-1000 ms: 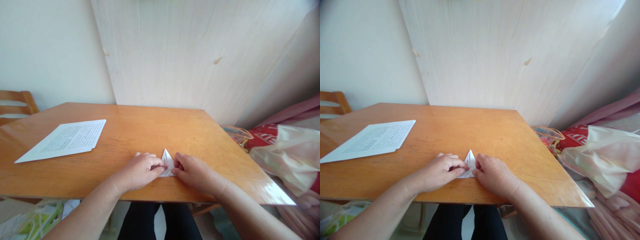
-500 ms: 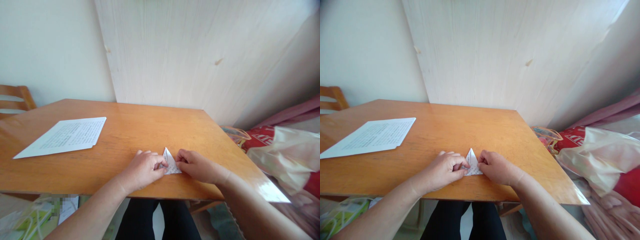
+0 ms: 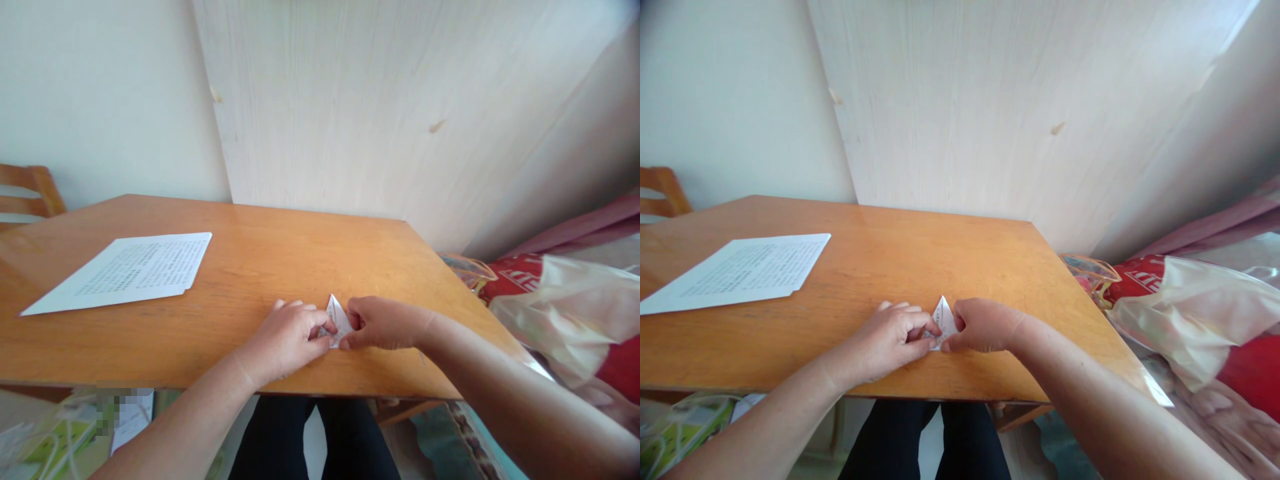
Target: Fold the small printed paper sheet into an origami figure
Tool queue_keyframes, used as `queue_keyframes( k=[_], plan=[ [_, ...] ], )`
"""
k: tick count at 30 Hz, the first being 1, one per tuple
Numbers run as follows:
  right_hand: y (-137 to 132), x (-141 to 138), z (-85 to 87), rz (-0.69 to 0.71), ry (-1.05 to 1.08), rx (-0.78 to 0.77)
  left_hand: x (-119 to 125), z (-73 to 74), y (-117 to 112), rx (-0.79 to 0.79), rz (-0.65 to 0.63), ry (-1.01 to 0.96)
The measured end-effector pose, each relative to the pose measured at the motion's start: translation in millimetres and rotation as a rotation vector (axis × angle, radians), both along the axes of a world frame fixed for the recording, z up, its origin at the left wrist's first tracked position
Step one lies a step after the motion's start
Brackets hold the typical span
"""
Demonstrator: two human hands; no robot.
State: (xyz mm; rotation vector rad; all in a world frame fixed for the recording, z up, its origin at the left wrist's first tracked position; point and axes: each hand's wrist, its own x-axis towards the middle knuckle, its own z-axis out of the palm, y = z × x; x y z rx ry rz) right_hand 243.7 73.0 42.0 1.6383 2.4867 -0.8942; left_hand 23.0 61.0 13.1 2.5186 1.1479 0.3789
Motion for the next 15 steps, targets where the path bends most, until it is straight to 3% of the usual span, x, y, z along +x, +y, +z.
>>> queue_keyframes(
  k=[10,15],
  plan=[
    [4.1,8.0,10.8,0.078,-0.017,-0.101,-1.0,-2.5,1.8,0.003,0.004,-0.001],
    [5.2,16.5,7.1,0.098,0.054,-0.139,-1.1,-2.2,1.5,-0.009,0.004,-0.009]
  ],
)
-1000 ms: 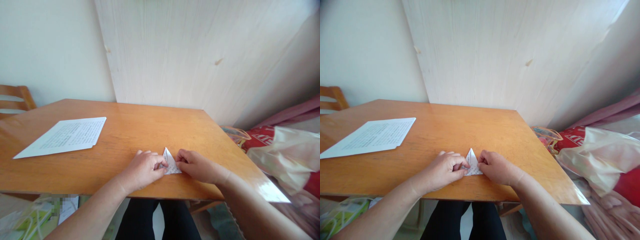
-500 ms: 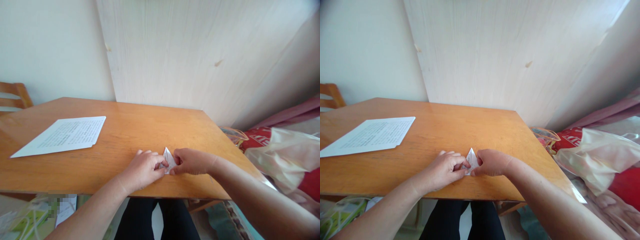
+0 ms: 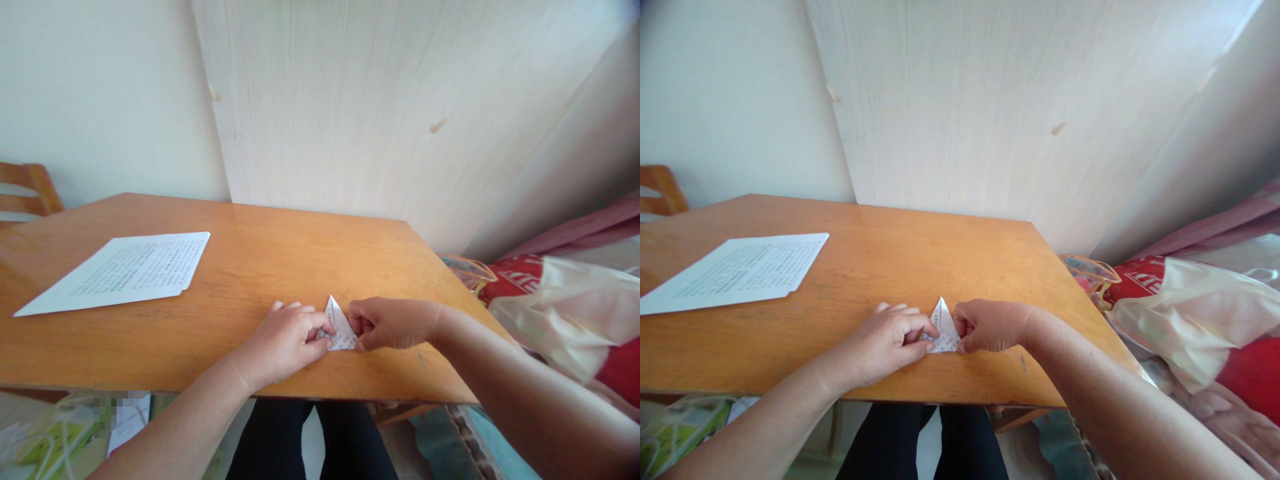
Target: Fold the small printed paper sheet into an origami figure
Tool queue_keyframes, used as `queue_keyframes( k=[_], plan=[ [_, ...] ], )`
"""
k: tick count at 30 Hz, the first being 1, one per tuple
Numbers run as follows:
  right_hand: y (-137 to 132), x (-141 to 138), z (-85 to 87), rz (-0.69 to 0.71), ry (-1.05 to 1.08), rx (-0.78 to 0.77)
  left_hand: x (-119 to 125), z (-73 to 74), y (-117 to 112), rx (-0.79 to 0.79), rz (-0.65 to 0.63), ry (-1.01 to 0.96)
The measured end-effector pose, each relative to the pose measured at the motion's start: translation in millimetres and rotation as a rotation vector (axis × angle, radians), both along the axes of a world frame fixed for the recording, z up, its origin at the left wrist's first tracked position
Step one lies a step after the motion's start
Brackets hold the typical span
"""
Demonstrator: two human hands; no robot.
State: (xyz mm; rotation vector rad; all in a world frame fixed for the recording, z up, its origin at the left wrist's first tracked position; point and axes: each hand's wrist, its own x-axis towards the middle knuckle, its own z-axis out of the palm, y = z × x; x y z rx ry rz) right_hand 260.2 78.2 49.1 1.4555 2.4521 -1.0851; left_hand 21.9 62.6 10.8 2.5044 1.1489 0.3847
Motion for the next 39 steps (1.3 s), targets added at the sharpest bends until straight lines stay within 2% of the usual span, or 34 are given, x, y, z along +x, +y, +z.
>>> queue_keyframes(
  k=[6,9,11,14,17,19,25,35,39],
  plan=[
    [-1.5,13.0,-8.7,-0.020,0.084,-0.007,0.2,-0.3,0.1,0.006,0.016,-0.009],
    [-10.0,14.4,-11.7,-0.072,0.138,0.051,0.2,-0.4,0.1,0.004,0.011,-0.012],
    [-21.8,10.6,-13.3,-0.122,0.184,0.168,0.2,-0.3,-0.3,0.005,0.005,-0.016],
    [-47.5,-1.9,-15.3,-0.167,0.236,0.443,0.3,-0.1,-1.0,0.013,-0.005,-0.026],
    [-73.1,-16.7,-19.7,-0.019,0.232,0.543,0.5,-0.8,-1.2,0.017,-0.003,-0.030],
    [-84.6,-24.6,-25.3,0.014,0.164,0.627,0.6,-1.7,-1.1,0.013,0.007,-0.032],
    [-93.5,-33.0,-40.3,0.103,-0.068,0.857,-1.3,-1.1,-1.6,0.001,-0.006,-0.038],
    [-91.8,-34.7,-34.2,0.150,-0.111,0.892,-13.0,3.5,1.0,-0.036,-0.118,0.001],
    [-88.7,-32.6,-30.5,0.111,-0.083,0.803,-14.6,3.7,3.2,-0.037,-0.139,0.030]
  ],
)
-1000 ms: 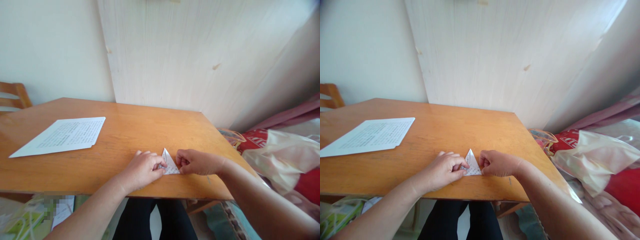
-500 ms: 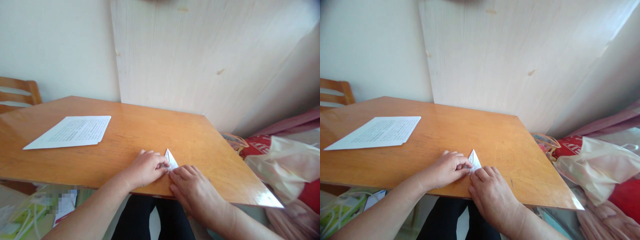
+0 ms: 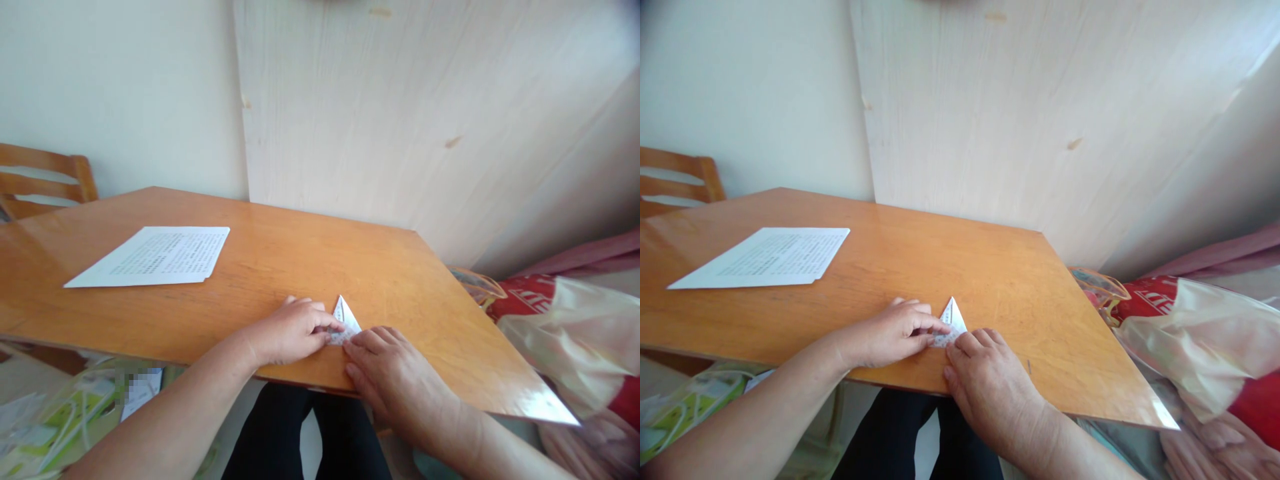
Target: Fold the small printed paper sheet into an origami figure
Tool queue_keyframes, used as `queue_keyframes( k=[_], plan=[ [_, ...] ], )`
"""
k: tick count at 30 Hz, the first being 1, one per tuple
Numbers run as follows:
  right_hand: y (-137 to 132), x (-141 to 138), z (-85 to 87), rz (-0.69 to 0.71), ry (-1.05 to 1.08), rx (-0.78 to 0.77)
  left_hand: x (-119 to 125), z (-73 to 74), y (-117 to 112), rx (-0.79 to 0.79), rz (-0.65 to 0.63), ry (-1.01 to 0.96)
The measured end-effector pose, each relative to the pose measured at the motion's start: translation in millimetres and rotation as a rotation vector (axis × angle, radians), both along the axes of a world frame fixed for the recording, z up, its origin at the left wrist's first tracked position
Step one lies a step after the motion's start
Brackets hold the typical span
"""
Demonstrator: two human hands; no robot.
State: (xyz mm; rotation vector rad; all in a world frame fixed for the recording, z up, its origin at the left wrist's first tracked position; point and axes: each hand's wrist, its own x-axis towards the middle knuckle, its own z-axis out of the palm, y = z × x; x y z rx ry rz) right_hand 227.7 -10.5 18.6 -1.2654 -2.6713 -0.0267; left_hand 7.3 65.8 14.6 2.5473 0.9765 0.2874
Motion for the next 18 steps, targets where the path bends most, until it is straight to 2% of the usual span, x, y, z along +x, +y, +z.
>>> queue_keyframes(
  k=[4,8,10,13,18],
  plan=[
    [9.0,2.3,5.8,-0.077,0.250,-0.162,0.7,0.1,0.9,0.002,-0.003,-0.009],
    [23.2,-1.0,2.7,-0.262,0.513,-0.293,1.5,0.9,0.9,-0.019,0.010,-0.008],
    [31.1,-2.9,-0.5,-0.333,0.501,-0.345,1.6,0.8,1.1,-0.017,0.011,-0.014],
    [42.7,-4.0,-1.8,-0.360,0.397,-0.439,1.6,0.4,1.2,-0.001,0.011,-0.019],
    [57.0,-6.9,8.5,-0.370,0.273,-0.585,0.5,1.2,0.2,0.000,0.003,-0.032]
  ],
)
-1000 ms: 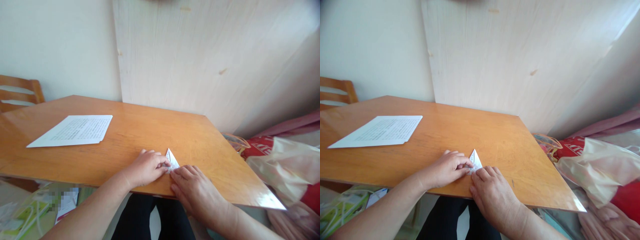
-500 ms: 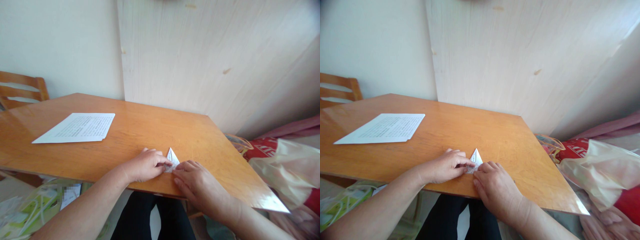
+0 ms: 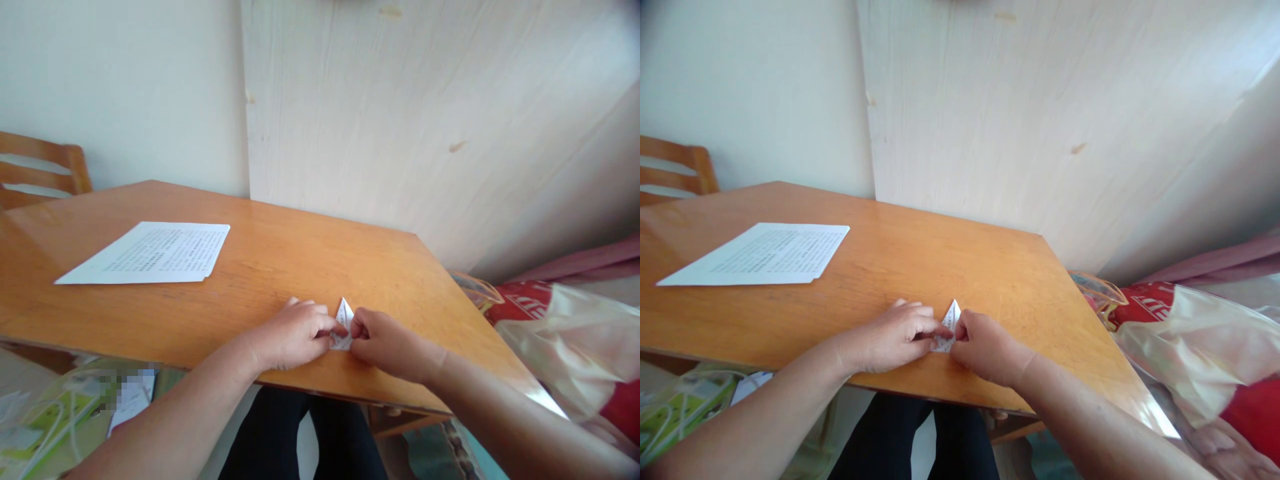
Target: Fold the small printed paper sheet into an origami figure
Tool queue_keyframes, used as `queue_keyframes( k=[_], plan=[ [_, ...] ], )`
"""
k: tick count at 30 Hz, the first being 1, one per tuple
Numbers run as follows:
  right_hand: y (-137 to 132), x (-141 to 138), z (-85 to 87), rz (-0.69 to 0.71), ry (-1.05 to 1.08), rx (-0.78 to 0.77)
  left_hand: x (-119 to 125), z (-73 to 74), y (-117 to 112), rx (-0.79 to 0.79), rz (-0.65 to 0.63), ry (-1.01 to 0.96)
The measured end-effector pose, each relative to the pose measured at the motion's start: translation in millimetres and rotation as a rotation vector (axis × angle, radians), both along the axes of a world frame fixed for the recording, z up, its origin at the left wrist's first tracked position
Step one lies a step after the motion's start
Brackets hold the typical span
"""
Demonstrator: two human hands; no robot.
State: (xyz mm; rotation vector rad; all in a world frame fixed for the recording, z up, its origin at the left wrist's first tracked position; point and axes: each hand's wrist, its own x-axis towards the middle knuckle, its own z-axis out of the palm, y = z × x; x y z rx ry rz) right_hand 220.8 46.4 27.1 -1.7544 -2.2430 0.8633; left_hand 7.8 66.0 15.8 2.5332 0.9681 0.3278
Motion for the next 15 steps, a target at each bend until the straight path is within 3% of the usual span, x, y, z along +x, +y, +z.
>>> queue_keyframes(
  k=[5,15],
  plan=[
    [5.1,-6.9,8.4,0.055,-0.026,-0.124,-4.7,-4.0,0.7,0.004,-0.022,-0.052],
    [11.9,-16.3,21.9,0.091,-0.130,-0.213,-5.3,-2.4,0.6,0.022,-0.039,-0.078]
  ],
)
